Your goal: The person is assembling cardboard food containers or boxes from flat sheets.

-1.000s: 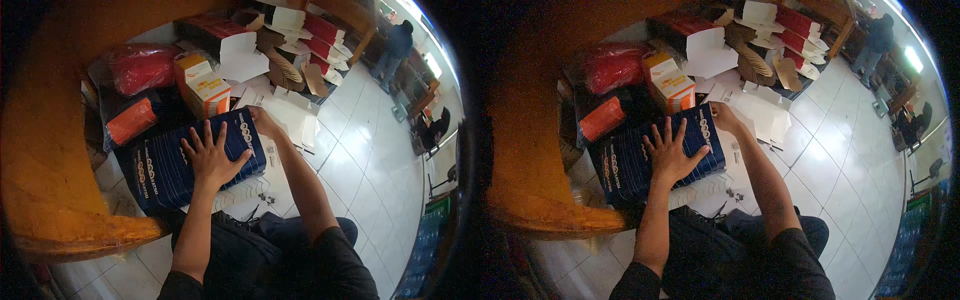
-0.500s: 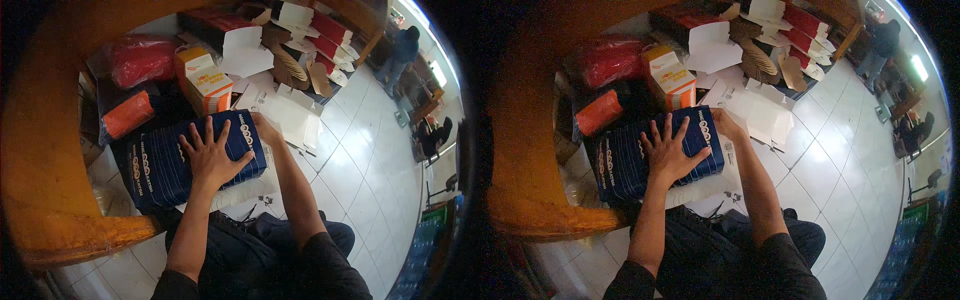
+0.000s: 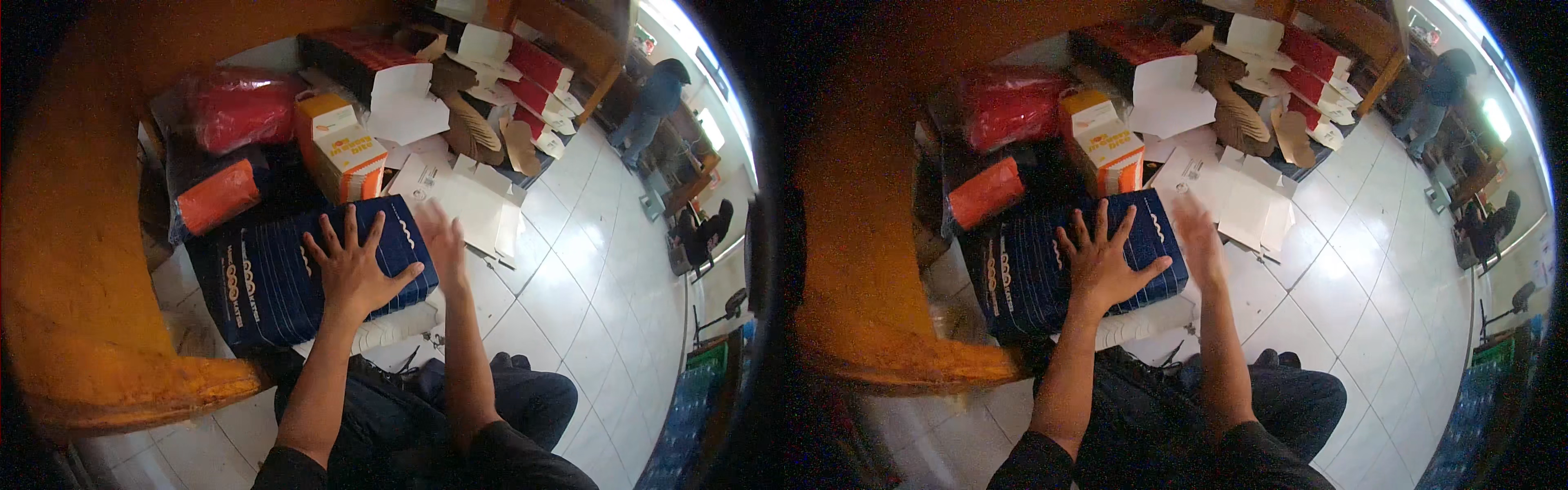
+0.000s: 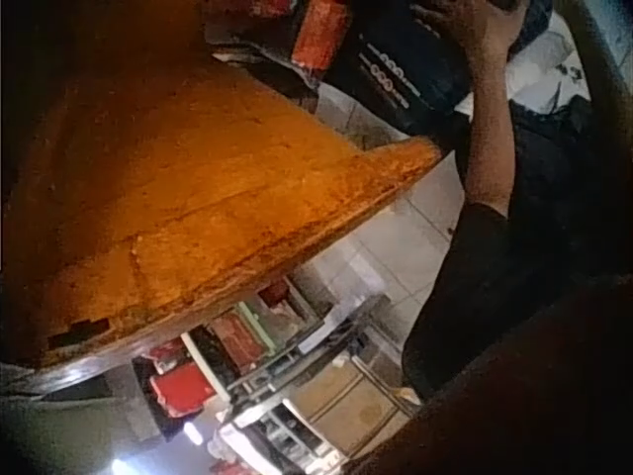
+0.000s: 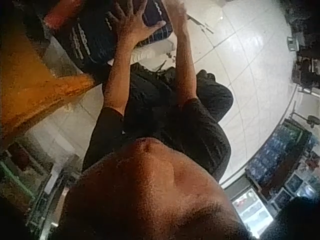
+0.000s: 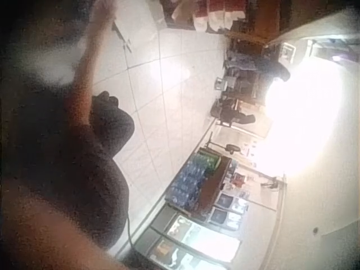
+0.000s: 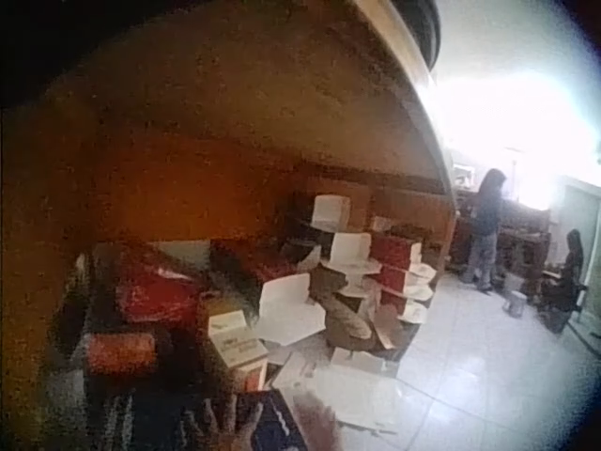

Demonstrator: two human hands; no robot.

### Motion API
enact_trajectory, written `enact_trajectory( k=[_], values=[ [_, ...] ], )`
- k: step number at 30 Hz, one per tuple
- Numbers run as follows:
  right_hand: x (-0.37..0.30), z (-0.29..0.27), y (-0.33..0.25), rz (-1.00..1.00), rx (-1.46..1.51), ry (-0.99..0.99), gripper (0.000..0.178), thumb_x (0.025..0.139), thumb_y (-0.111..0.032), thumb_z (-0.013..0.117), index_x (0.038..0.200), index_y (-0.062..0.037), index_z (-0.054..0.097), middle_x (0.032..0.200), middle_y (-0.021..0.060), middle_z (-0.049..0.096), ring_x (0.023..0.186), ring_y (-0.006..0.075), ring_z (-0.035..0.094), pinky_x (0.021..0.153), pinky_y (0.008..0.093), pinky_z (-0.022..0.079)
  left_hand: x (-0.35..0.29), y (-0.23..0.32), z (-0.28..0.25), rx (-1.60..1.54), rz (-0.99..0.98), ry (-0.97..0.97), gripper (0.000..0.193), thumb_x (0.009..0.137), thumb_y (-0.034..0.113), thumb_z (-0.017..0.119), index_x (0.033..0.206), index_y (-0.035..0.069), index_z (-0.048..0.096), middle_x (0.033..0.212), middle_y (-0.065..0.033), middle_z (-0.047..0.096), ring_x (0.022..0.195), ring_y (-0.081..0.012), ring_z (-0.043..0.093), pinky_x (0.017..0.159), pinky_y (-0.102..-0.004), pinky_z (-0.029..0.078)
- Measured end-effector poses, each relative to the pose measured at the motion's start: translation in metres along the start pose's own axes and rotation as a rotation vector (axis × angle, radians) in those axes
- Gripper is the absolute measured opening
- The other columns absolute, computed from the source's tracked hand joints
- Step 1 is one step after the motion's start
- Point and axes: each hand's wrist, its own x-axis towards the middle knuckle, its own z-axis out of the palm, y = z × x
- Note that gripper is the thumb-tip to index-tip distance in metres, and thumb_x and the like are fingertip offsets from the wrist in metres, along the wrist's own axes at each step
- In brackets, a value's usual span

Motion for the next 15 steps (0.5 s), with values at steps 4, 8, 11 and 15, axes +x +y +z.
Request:
enact_trajectory(
  k=[4, 8, 11, 15],
  values=[
    [-0.026, 0.005, 0.020, 0.219, 0.004, 0.132, 0.056, 0.103, -0.043, 0.039, 0.144, -0.0051, 0.038, 0.138, 0.0149, 0.052, 0.124, 0.0243, 0.053, 0.108, 0.0370, 0.040, -0.001, -0.001, -0.002, 0.007, -0.005, -0.026, 0.107, 0.068, 0.086, 0.053, 0.153, 0.025, 0.028, 0.160, -0.0173, 0.015, 0.145, -0.0486, 0.007, 0.113, -0.0684, 0.001],
    [-0.016, -0.046, -0.020, -0.258, -1.021, 0.166, 0.042, 0.097, -0.032, 0.058, 0.127, -0.0029, 0.056, 0.128, 0.0088, 0.060, 0.121, 0.0233, 0.055, 0.101, 0.0390, 0.043, 0.001, -0.005, 0.006, -0.042, -0.013, 0.004, 0.108, 0.068, 0.086, 0.054, 0.153, 0.025, 0.027, 0.161, -0.0171, 0.014, 0.146, -0.0475, 0.008, 0.113, -0.0686, 0.001],
    [-0.019, -0.089, -0.057, -0.706, -2.223, 0.306, 0.034, 0.087, -0.018, 0.065, 0.121, -0.0136, 0.064, 0.120, 0.0143, 0.065, 0.107, 0.0336, 0.063, 0.092, 0.0401, 0.050, 0.003, -0.003, 0.003, -0.073, -0.020, 0.051, 0.108, 0.067, 0.085, 0.057, 0.151, 0.023, 0.032, 0.159, -0.0176, 0.019, 0.145, -0.0473, 0.012, 0.114, -0.0670, 0.002],
    [-0.016, -0.110, -0.088, -0.108, -1.865, 0.030, 0.022, 0.089, -0.015, 0.066, 0.110, -0.0085, 0.071, 0.110, 0.0122, 0.071, 0.097, 0.0318, 0.068, 0.083, 0.0394, 0.054, -0.005, 0.002, -0.039, -0.242, 0.016, -0.005, 0.100, 0.069, 0.070, 0.070, 0.146, 0.014, 0.041, 0.156, -0.0212, 0.027, 0.142, -0.0508, 0.019, 0.111, -0.0716, 0.007]
  ],
)
